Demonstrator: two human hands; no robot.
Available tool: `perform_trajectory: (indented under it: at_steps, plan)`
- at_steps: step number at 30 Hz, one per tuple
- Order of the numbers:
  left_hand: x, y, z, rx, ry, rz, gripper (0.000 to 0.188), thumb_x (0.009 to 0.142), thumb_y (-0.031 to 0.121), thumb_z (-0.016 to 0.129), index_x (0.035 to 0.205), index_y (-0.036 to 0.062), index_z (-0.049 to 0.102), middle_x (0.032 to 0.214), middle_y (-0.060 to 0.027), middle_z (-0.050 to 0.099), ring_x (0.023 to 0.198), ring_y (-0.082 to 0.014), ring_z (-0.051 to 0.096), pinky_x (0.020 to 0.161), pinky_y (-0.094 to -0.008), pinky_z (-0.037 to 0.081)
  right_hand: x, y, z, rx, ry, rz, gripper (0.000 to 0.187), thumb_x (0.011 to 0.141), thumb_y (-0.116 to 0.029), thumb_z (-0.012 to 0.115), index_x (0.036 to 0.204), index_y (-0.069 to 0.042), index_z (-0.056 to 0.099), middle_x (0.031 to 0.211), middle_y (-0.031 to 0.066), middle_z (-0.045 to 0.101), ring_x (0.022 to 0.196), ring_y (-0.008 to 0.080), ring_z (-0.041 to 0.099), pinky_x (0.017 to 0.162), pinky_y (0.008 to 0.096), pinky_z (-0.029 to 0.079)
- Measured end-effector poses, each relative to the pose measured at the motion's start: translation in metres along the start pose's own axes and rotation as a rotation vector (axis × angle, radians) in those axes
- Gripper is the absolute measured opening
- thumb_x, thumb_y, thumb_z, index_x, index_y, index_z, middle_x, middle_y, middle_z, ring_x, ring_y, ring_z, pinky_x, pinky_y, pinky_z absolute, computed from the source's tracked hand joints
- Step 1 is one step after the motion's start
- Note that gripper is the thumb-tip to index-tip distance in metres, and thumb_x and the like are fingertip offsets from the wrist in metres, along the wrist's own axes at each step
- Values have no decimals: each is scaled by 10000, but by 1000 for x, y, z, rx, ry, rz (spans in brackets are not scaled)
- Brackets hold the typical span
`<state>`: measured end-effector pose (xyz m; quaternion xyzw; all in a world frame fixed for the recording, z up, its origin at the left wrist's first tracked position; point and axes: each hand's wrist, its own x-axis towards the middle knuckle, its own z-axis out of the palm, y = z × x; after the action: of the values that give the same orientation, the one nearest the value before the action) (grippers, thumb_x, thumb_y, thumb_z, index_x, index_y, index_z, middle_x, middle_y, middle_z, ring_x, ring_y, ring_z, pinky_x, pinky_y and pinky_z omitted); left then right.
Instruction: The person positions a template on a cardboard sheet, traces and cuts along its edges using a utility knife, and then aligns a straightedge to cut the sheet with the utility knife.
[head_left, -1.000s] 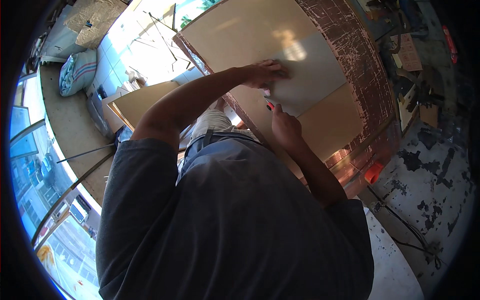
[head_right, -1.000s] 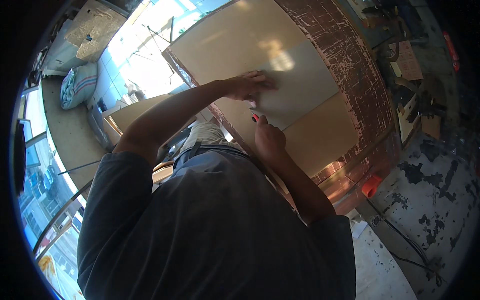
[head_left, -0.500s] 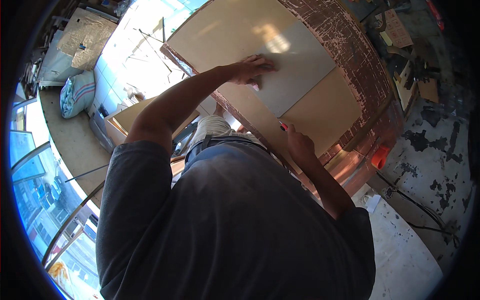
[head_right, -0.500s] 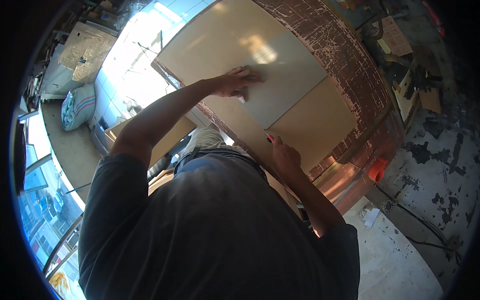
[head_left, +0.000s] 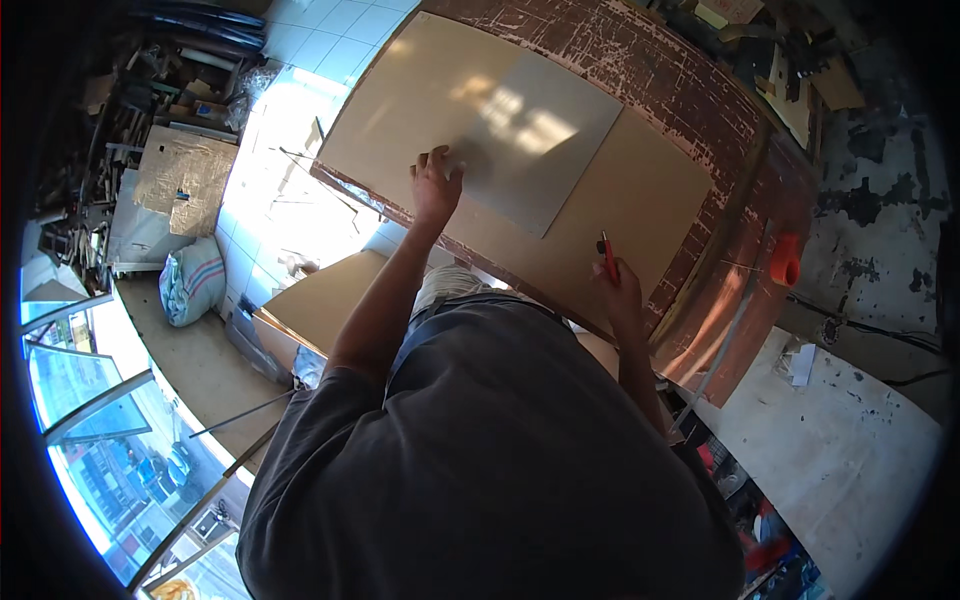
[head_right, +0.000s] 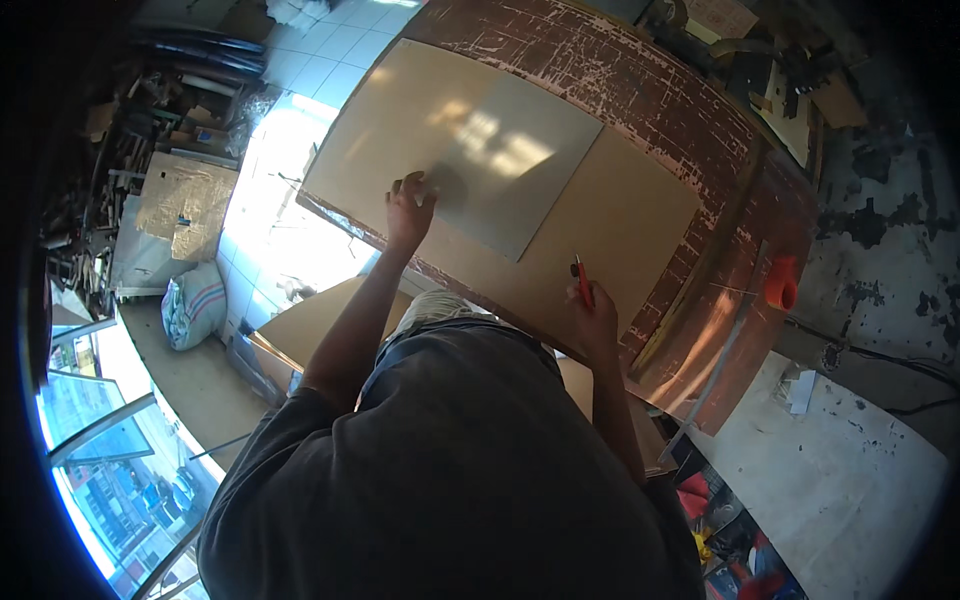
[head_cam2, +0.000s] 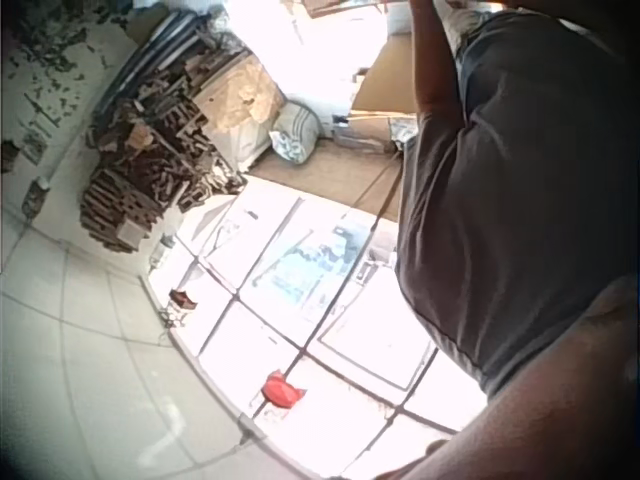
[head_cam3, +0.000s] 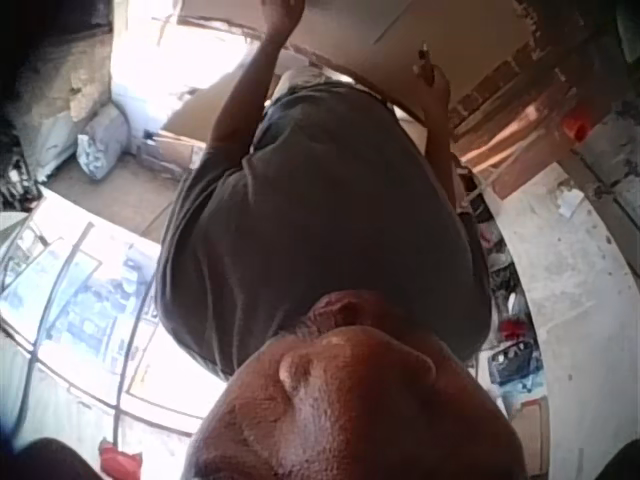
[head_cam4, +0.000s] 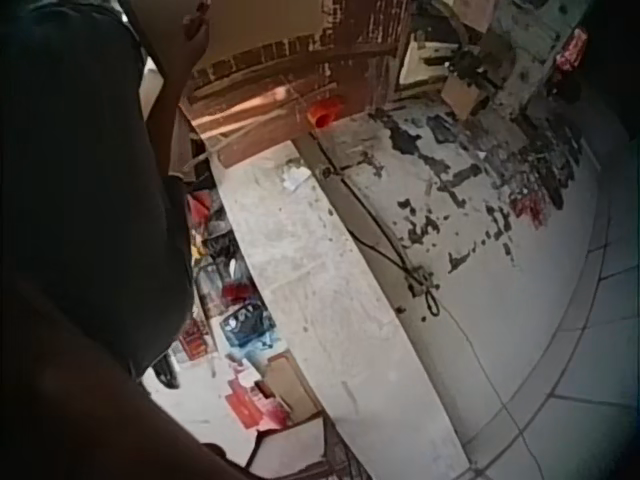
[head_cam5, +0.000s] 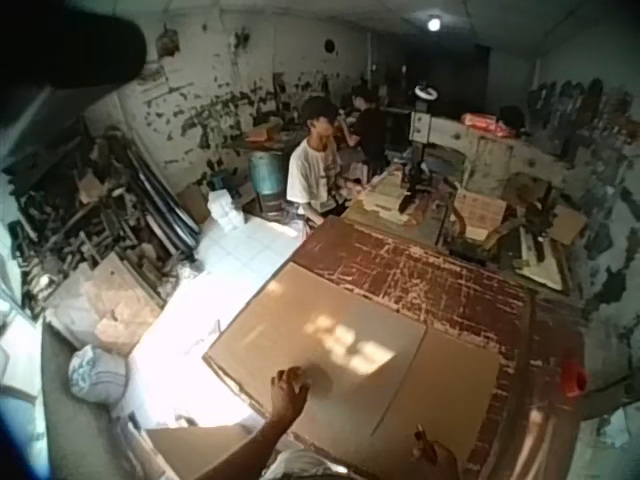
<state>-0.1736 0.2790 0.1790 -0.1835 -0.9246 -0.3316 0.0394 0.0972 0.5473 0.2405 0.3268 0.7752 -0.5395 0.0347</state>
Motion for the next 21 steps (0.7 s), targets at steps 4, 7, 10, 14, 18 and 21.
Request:
perform_trajectory:
  at_steps: [4, 7, 10, 14, 18, 21]
  plan:
    - [-9, 11, 0, -30, -12, -77, 418, 825, 211, 777, 1180, 71, 608, 1086, -151, 673, 1082, -369, 579, 920, -497, 481, 14, 43, 49, 490, 49, -28, 363, 952, -217, 674, 1204, 43, 637, 1012, 95, 728, 972, 190, 699, 884, 321, 521]
    - [-7, 0, -1, -147, -43, -119, 375, 854, 220, 755, 1162, 45, 631, 1004, -156, 704, 1004, -364, 638, 901, -470, 510, 32, 36, 73, 460, 100, -233, 395, 946, -190, 667, 1246, 64, 623, 1101, 115, 724, 1047, 203, 692, 939, 307, 506]
    - [-10, 1, 0, -291, -87, -256, 342, 880, 228, 734, 1142, 21, 663, 996, -174, 728, 970, -343, 686, 896, -427, 533, 44, 19, 73, 412, 199, -224, 366, 945, -171, 653, 1230, 56, 628, 1084, 105, 708, 1007, 176, 676, 893, 315, 515]
    - [-18, 4, -7, -364, -146, -333, 310, 918, 212, 700, 1148, 5, 694, 1133, -157, 726, 1057, -247, 684, 939, -355, 512, 67, 30, 60, 356, 80, -93, 390, 944, -178, 668, 1271, 27, 612, 1011, 44, 658, 877, 106, 613, 763, 268, 494]
    - [-37, 20, -18, -432, -282, -478, 376, 916, 233, 701, 1193, -17, 655, 1081, -129, 725, 954, -206, 676, 833, -329, 509, 61, 49, 40, 393, -20, -107, 372, 941, -192, 696, 1257, -6, 638, 947, -10, 631, 742, 51, 563, 608, 218, 440]
    - [-72, 21, -24, -510, -368, -533, 400, 911, 252, 710, 1203, -10, 632, 1023, -114, 713, 873, -176, 661, 725, -308, 499, 37, 53, 17, 346, 10, 4, 307, 941, -206, 670, 1174, -7, 683, 992, 32, 673, 928, 117, 619, 837, 298, 495]
